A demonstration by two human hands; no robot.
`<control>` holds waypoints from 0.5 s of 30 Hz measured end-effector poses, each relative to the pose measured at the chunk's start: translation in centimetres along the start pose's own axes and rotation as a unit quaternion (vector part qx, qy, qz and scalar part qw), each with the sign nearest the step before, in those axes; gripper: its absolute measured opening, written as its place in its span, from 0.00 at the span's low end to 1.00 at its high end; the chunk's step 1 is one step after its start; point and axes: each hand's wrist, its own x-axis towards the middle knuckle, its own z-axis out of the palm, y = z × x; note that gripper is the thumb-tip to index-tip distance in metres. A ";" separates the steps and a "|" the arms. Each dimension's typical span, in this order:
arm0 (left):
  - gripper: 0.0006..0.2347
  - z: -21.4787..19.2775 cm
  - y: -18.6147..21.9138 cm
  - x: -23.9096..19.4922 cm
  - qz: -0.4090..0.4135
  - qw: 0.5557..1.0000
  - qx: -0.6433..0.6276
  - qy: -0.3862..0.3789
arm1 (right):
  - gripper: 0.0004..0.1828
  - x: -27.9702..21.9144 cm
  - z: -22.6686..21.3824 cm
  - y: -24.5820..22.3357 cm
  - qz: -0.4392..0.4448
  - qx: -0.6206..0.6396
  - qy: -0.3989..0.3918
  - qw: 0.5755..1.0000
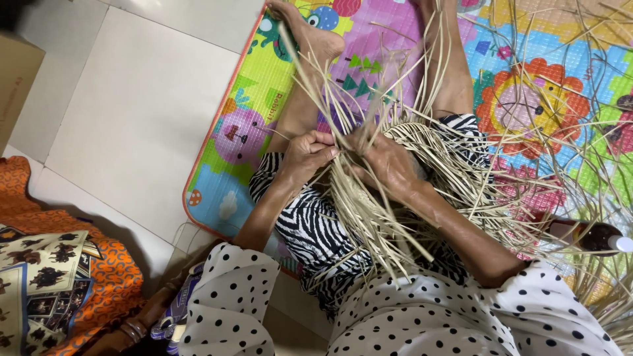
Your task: The person sits cross-legged on a colorful play mat and weaves dried straw strands by hand into a circular base. They repeatedly interlace and tighten the strands to form a woven pattern.
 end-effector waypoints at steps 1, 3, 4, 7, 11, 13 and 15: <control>0.14 0.0 0.0 0.0 0.002 1.000 0.001 -0.003 | 0.26 1.3 -1.1 -0.7 0.031 0.070 -0.007 0.997; 0.14 -0.3 -0.4 0.2 0.003 1.000 0.002 -0.005 | 0.21 3.6 -3.4 -2.1 0.064 0.142 -0.016 0.988; 0.14 -0.5 -0.7 0.3 -0.004 1.000 -0.008 -0.005 | 0.15 4.7 -4.6 -2.9 0.113 0.246 -0.027 0.962; 0.13 -0.5 -1.1 0.7 -0.008 1.000 -0.019 -0.011 | 0.07 6.2 -6.7 -2.6 0.201 0.385 -0.020 0.901; 0.12 0.0 0.4 -0.2 -0.019 0.999 -0.028 -0.009 | 0.12 5.1 -6.9 -2.2 0.250 0.393 -0.072 0.882; 0.12 0.0 0.7 -0.3 -0.028 0.999 -0.022 -0.016 | 0.08 5.5 -7.1 -4.4 0.215 0.346 -0.111 0.907; 0.12 0.1 0.8 -0.3 -0.038 0.999 -0.015 -0.025 | 0.05 5.2 -6.2 -4.0 0.179 0.298 -0.148 0.926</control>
